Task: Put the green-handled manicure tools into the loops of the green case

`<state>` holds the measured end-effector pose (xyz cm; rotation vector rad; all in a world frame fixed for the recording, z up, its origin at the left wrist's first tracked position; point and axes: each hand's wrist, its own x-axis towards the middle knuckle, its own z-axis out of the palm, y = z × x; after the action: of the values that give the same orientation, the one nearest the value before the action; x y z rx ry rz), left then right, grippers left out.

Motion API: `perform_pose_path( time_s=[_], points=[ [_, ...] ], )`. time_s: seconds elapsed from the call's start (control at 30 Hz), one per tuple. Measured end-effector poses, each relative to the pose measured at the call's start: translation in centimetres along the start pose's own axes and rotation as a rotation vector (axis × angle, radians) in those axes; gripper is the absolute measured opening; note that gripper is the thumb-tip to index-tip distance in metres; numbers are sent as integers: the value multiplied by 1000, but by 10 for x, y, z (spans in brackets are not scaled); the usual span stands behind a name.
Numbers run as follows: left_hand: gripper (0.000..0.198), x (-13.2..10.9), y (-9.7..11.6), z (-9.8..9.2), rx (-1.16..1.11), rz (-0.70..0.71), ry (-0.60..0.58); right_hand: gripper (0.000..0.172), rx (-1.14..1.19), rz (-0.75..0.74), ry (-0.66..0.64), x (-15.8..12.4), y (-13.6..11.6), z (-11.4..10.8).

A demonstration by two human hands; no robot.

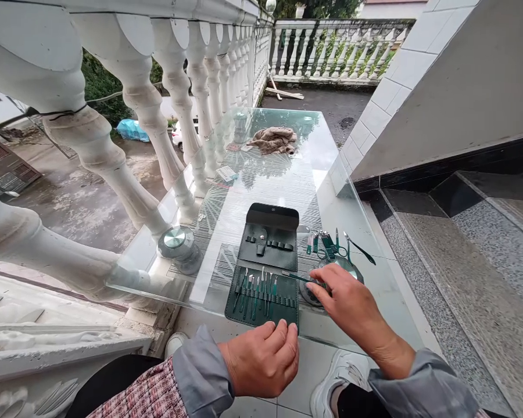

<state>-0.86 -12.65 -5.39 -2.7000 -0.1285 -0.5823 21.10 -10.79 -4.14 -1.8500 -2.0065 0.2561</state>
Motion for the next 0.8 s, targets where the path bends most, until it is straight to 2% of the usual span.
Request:
perform_pose_path(
  time_s=[0.1, 0.27, 0.47, 0.57, 0.63, 0.73, 0.8],
  points=[
    [26, -1, -1, 0, -13, 1, 4, 12, -159, -36, -30, 8, -7, 6],
    [26, -1, -2, 0, -24, -5, 22, 14, -213, -45, -74, 17, -12, 9],
    [26, 0, -1, 0, -21, -14, 36, 17, -289, -77, 34, 11, -20, 20],
    [27, -1, 0, 1, -20, -23, 29, 21, -219, -81, 52, 7, -20, 17],
    [27, -1, 0, 1, -16, -16, 24, 20, -97, 7, 50, 5, -13, 7],
    [26, -1, 0, 1, -10, 4, 9, 20, 78, 306, 42, 1, 4, -14],
    [26, -1, 0, 1, -11, 9, 10, 19, 101, 465, 1, 0, 16, -24]
  ],
)
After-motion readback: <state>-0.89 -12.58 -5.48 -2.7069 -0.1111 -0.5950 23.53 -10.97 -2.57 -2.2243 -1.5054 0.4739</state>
